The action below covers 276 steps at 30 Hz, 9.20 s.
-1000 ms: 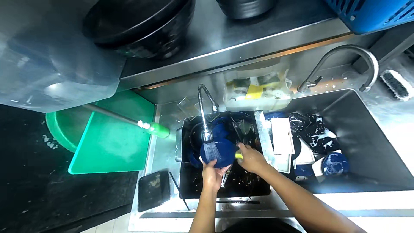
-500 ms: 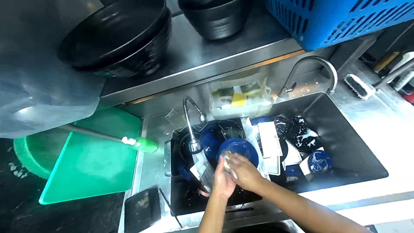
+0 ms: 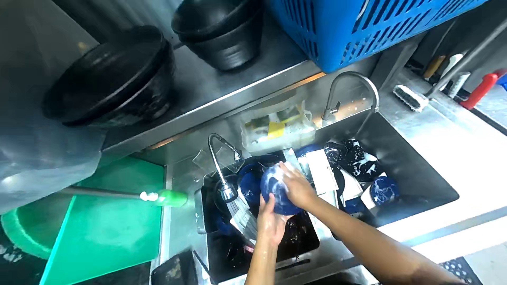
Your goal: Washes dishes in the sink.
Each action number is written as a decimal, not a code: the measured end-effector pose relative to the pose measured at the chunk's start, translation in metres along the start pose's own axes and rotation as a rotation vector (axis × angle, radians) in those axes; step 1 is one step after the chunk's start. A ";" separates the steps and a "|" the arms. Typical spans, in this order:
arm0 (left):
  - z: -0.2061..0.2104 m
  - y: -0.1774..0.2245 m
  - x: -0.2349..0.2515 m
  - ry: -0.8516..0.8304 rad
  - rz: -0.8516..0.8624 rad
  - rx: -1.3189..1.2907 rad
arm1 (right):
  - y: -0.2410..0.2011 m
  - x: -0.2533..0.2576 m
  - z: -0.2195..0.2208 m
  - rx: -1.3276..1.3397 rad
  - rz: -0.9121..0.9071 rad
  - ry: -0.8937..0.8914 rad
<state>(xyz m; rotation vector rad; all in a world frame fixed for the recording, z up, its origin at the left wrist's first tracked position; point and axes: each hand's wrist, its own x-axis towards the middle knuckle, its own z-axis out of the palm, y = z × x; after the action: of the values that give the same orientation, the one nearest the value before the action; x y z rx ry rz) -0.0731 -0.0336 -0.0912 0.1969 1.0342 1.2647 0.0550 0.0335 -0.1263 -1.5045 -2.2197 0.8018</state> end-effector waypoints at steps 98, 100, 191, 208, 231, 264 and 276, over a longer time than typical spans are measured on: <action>-0.194 0.035 -0.089 0.047 0.133 -0.287 | -0.110 -0.063 0.077 0.353 0.166 -0.087; -0.187 0.037 -0.100 -0.008 0.078 -0.187 | -0.108 -0.045 0.081 0.408 0.244 -0.035; -0.122 -0.048 0.087 0.227 -0.172 1.530 | 0.191 -0.151 -0.003 1.642 1.119 1.074; -0.192 -0.039 0.050 0.160 0.085 0.920 | 0.182 -0.137 0.018 1.442 1.199 0.774; -0.136 -0.002 -0.027 0.329 0.194 -0.454 | -0.008 -0.122 0.027 0.248 0.370 0.064; -0.042 0.011 -0.054 -0.384 0.049 0.185 | -0.055 -0.019 -0.020 0.258 0.124 0.351; -0.047 0.013 -0.040 -0.198 -0.069 -0.203 | -0.036 -0.107 0.008 -0.179 -0.582 0.213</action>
<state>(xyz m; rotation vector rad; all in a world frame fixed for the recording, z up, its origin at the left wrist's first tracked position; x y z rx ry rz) -0.1139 -0.0818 -0.0883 0.1266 0.7322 1.2513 0.0646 -0.0781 -0.1066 -0.8678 -2.4155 0.2546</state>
